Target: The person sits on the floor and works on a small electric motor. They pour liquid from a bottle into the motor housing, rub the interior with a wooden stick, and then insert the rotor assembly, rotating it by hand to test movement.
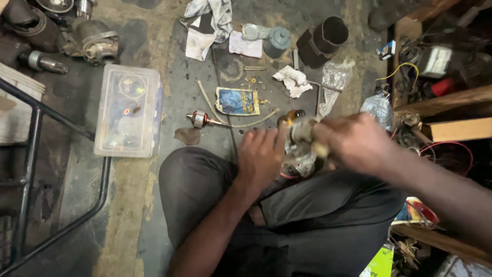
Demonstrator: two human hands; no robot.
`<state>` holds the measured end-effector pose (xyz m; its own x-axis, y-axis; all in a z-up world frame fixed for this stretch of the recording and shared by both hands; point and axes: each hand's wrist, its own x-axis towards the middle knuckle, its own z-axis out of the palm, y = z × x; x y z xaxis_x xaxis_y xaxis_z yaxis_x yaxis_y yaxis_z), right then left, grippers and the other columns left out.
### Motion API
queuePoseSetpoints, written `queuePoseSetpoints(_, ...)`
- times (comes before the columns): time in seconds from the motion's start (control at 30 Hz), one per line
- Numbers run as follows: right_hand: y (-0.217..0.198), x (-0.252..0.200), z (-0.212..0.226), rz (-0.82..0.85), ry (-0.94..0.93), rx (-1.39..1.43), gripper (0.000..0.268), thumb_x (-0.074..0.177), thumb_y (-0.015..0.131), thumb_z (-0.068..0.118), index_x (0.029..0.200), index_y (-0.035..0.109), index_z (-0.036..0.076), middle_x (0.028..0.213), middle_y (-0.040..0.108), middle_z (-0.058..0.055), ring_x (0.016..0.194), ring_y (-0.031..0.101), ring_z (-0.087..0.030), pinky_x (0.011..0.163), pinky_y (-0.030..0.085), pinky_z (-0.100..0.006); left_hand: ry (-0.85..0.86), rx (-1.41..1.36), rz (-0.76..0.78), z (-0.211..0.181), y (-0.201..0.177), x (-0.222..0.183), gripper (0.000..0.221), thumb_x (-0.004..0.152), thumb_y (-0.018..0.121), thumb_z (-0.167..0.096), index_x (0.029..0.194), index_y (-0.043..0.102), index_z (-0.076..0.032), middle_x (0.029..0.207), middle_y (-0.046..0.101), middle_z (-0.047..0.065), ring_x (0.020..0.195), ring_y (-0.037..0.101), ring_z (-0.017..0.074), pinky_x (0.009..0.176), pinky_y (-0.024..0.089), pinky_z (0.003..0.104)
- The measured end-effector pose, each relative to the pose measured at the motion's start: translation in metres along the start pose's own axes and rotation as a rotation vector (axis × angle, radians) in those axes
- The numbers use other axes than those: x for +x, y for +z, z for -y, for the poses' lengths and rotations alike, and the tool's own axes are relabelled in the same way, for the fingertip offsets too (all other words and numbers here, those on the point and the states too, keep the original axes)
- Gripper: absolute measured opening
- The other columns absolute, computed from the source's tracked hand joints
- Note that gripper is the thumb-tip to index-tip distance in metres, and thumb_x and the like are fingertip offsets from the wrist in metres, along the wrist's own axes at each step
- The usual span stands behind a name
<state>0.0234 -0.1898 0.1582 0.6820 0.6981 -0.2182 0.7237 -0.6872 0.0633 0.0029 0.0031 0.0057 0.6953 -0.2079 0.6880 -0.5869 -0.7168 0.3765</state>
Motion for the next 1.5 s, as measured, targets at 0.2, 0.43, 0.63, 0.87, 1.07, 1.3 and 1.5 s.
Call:
queuePoseSetpoints(0.2, -0.002, 0.001, -0.002, -0.090, -0.077, 0.016, 0.036, 0.061, 0.076, 0.014, 0.093, 0.063, 0.010, 0.083, 0.070, -0.009, 0.069, 0.072, -0.029, 0.058, 0.059, -0.044, 0.003, -0.032, 0.027, 0.002, 0.005, 0.003, 0.039, 0.090, 0.063, -0.009, 0.127, 0.066, 0.004, 0.095, 0.065, 0.009, 0.087, 0.064, 0.0251, 0.077, 0.049, 0.040)
queuePoseSetpoints(0.43, 0.014, -0.003, -0.008, -0.052, 0.016, -0.004, 0.037, 0.068, 0.079, 0.018, 0.101, 0.066, 0.011, 0.078, 0.068, -0.008, 0.062, 0.070, -0.029, 0.053, 0.056, -0.044, -0.042, 0.007, 0.043, 0.003, 0.008, 0.002, 0.042, 0.089, 0.061, -0.005, 0.130, 0.067, 0.003, 0.097, 0.068, 0.011, 0.083, 0.063, 0.0239, 0.072, 0.046, 0.039)
queuePoseSetpoints(0.63, 0.016, -0.010, -0.003, -0.116, -0.008, 0.042, 0.034, 0.065, 0.076, 0.018, 0.094, 0.060, 0.011, 0.080, 0.067, -0.008, 0.070, 0.071, -0.030, 0.058, 0.057, -0.044, -0.042, -0.065, 0.031, -0.002, 0.003, 0.000, 0.042, 0.091, 0.065, -0.019, 0.125, 0.066, 0.005, 0.094, 0.067, 0.012, 0.084, 0.064, 0.0275, 0.075, 0.048, 0.042)
queuePoseSetpoints(0.87, 0.025, -0.020, -0.001, -0.157, -0.101, -0.016, 0.033, 0.063, 0.077, 0.017, 0.091, 0.059, 0.010, 0.079, 0.066, -0.009, 0.067, 0.070, -0.029, 0.057, 0.058, -0.043, -0.021, -0.054, 0.015, -0.006, 0.005, 0.003, 0.047, 0.085, 0.064, -0.016, 0.126, 0.064, 0.005, 0.097, 0.066, 0.012, 0.089, 0.066, 0.0276, 0.080, 0.050, 0.042)
queuePoseSetpoints(1.07, 0.033, -0.028, -0.008, -0.119, -0.064, -0.085, 0.026, 0.075, 0.077, 0.014, 0.096, 0.063, 0.012, 0.089, 0.072, -0.010, 0.064, 0.070, -0.024, 0.051, 0.057, -0.038, -0.029, -0.044, 0.045, -0.005, 0.008, 0.000, 0.052, 0.083, 0.066, -0.018, 0.128, 0.066, 0.007, 0.091, 0.064, 0.011, 0.081, 0.063, 0.0285, 0.075, 0.050, 0.044)
queuePoseSetpoints(1.3, 0.035, -0.036, -0.012, -0.147, 0.049, 0.018, 0.035, 0.065, 0.081, 0.014, 0.091, 0.059, 0.012, 0.081, 0.068, -0.007, 0.070, 0.071, -0.026, 0.059, 0.056, -0.042, 0.016, 0.021, 0.073, -0.007, 0.009, -0.002, 0.041, 0.087, 0.063, -0.008, 0.127, 0.067, 0.001, 0.096, 0.065, 0.009, 0.085, 0.063, 0.0247, 0.078, 0.050, 0.042)
queuePoseSetpoints(1.5, 0.025, -0.034, 0.000, -0.185, 0.089, 0.087, 0.042, 0.056, 0.083, 0.022, 0.087, 0.057, 0.009, 0.075, 0.064, -0.011, 0.068, 0.069, -0.033, 0.055, 0.053, -0.047, -0.028, -0.060, 0.071, -0.010, 0.007, -0.003, 0.040, 0.086, 0.064, -0.011, 0.124, 0.069, 0.003, 0.089, 0.063, 0.009, 0.082, 0.063, 0.0253, 0.074, 0.049, 0.042)
